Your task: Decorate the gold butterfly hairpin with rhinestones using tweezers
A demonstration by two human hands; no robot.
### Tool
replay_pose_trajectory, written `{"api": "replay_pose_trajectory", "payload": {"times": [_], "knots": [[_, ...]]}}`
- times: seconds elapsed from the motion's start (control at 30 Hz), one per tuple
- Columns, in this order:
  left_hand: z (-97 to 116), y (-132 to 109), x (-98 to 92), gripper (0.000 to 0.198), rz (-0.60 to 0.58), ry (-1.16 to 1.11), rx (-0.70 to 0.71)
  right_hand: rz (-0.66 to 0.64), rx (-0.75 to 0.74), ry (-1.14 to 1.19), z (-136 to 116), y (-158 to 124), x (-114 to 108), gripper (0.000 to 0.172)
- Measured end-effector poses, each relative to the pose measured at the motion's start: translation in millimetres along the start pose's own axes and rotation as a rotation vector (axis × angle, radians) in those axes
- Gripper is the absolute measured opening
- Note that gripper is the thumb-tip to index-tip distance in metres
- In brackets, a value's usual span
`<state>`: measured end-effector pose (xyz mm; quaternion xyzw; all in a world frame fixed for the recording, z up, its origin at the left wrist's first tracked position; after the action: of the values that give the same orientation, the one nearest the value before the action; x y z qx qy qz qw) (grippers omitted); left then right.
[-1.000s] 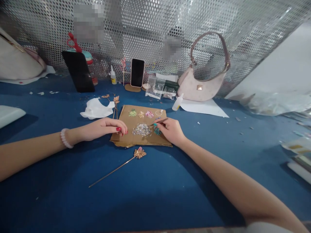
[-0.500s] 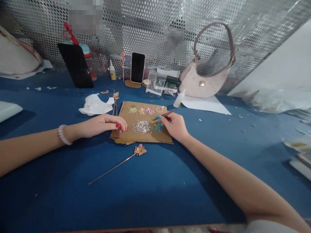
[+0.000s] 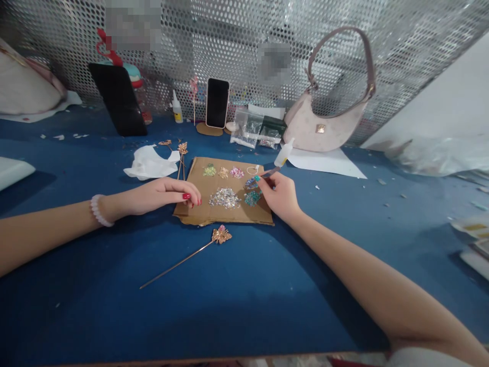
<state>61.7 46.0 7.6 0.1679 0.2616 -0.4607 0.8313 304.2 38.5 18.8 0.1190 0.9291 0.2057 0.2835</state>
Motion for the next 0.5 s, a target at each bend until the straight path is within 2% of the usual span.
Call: {"api": "replay_pose_trajectory", "payload": {"times": [0.17,0.33,0.5], "knots": [[0.6,0.1,0.1,0.021,0.001,0.002,-0.001,0.0,0.007,0.063,1.2,-1.2,0.6,0.023],[-0.1,0.6,0.7,0.021,-0.001,-0.013,-0.004,-0.041,0.031,0.024,-1.0,-1.8,4.7,0.022],[-0.6,0.7,0.4,0.021,0.002,-0.015,-0.001,0.01,0.026,0.012,1.9,-0.8,0.9,0.021]]}}
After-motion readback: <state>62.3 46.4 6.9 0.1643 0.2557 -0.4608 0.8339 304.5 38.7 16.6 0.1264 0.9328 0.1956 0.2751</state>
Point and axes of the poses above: each hand's wrist, its own y-axis towards the middle knuckle, its own x-axis out of the palm, z = x × y, the point moved 7 cm from there along y, towards the middle knuckle, and after that the axes turned 14 degrees about y, right-handed, at the moved point
